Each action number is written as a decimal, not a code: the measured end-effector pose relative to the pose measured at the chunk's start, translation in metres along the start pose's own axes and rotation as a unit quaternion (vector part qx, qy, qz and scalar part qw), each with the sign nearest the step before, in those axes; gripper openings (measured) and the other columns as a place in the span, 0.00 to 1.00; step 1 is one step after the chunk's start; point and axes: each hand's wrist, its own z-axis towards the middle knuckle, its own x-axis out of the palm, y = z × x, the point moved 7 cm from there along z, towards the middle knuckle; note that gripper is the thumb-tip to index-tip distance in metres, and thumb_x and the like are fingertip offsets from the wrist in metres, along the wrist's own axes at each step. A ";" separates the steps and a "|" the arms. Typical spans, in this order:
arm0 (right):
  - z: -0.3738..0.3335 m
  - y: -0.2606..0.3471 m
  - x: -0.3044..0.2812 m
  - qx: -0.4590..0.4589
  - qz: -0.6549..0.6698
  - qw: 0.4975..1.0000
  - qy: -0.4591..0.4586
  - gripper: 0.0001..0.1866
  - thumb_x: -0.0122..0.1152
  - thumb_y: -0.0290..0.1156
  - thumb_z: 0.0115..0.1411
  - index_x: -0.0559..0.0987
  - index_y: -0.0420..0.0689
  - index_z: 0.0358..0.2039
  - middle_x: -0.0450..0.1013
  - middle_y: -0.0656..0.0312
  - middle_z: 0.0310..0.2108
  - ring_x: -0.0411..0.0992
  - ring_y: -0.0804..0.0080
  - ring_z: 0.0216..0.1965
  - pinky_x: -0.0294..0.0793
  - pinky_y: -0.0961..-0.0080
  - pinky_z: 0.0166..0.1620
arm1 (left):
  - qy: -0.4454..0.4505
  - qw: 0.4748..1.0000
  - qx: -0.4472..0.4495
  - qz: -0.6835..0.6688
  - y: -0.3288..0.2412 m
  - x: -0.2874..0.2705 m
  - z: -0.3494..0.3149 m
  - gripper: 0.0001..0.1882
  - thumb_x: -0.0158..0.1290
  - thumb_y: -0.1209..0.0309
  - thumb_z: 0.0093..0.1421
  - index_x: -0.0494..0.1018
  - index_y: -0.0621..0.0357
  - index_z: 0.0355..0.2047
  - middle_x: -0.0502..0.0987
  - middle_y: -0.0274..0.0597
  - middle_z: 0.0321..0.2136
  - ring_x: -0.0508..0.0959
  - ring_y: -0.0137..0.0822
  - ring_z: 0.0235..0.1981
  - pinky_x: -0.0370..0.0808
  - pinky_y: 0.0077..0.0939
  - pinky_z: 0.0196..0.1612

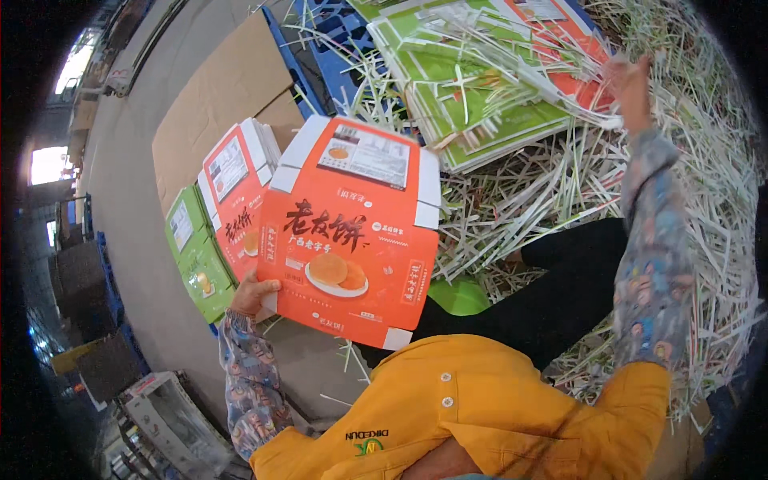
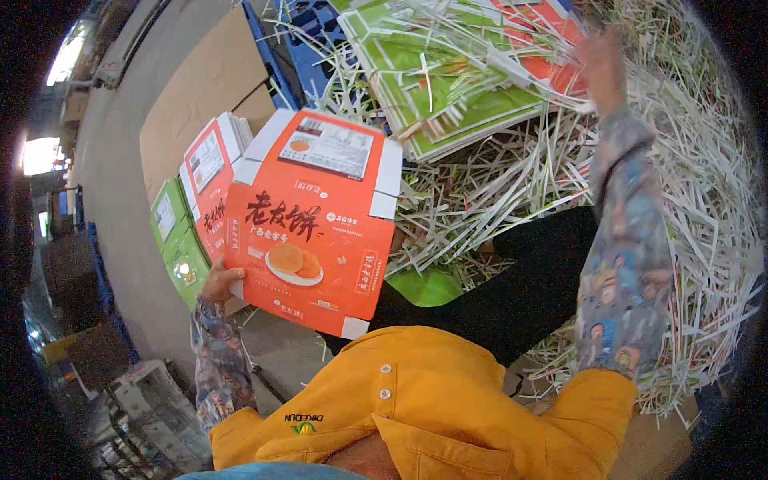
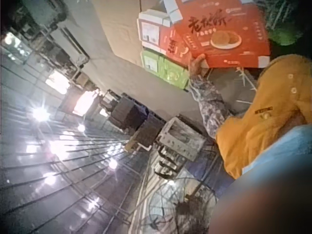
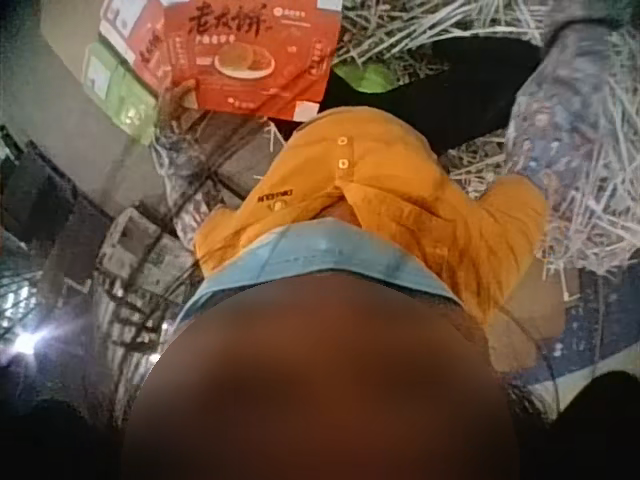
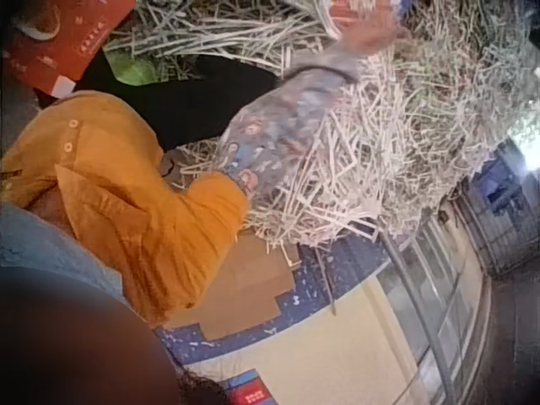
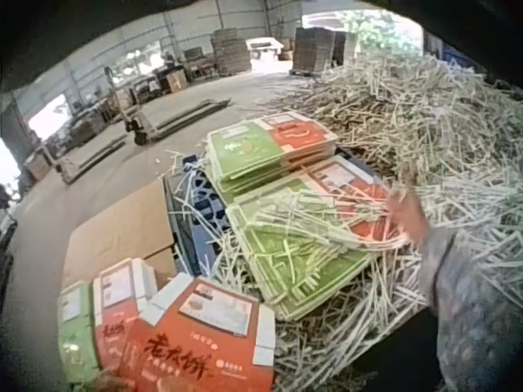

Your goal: Sorting through flattened cardboard snack boxes and paper scraps in a warehouse environment.

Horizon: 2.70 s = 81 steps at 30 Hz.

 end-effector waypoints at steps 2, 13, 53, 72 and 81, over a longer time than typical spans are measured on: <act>-0.036 -0.003 -0.083 -0.101 -0.095 0.949 -0.283 0.35 0.32 0.62 0.53 0.70 0.40 0.34 0.70 0.58 0.31 0.69 0.69 0.33 0.68 0.74 0.40 | 0.040 0.999 0.015 0.012 -0.009 0.026 0.038 0.28 0.57 0.73 0.43 0.62 0.64 0.46 0.71 0.41 0.40 0.71 0.33 0.40 0.67 0.27 0.44; -0.109 -0.254 0.148 0.284 0.312 0.897 -0.130 0.25 0.50 0.52 0.52 0.67 0.43 0.40 0.69 0.55 0.34 0.69 0.69 0.34 0.72 0.70 0.35 | 0.040 0.999 0.006 0.030 -0.004 0.026 0.037 0.25 0.56 0.74 0.44 0.65 0.63 0.45 0.71 0.39 0.40 0.69 0.30 0.42 0.64 0.23 0.46; -0.039 -0.158 0.260 0.027 -0.205 0.976 0.073 0.10 0.50 0.31 0.54 0.69 0.38 0.33 0.68 0.62 0.30 0.67 0.78 0.27 0.69 0.83 0.29 | -0.396 0.621 0.345 -0.581 0.192 -0.090 0.116 0.22 0.50 0.82 0.48 0.62 0.60 0.45 0.68 0.43 0.41 0.71 0.39 0.38 0.69 0.38 0.42; -0.013 -0.095 -0.051 -0.055 -0.794 0.585 -0.157 0.49 0.66 0.43 0.36 0.48 0.44 0.55 0.47 0.50 0.55 0.45 0.56 0.57 0.46 0.56 0.54 | -0.580 0.740 0.318 -0.126 0.148 -0.033 0.043 0.28 0.51 0.82 0.46 0.53 0.67 0.46 0.63 0.46 0.39 0.69 0.35 0.37 0.69 0.26 0.39; 0.050 -0.082 -0.113 0.010 -0.801 0.584 -0.130 0.62 0.68 0.53 0.27 0.41 0.50 0.58 0.35 0.58 0.60 0.37 0.56 0.60 0.39 0.46 0.55 | -0.525 0.804 0.275 -0.050 0.120 0.002 0.036 0.32 0.49 0.80 0.48 0.47 0.62 0.52 0.59 0.45 0.44 0.67 0.32 0.37 0.69 0.24 0.34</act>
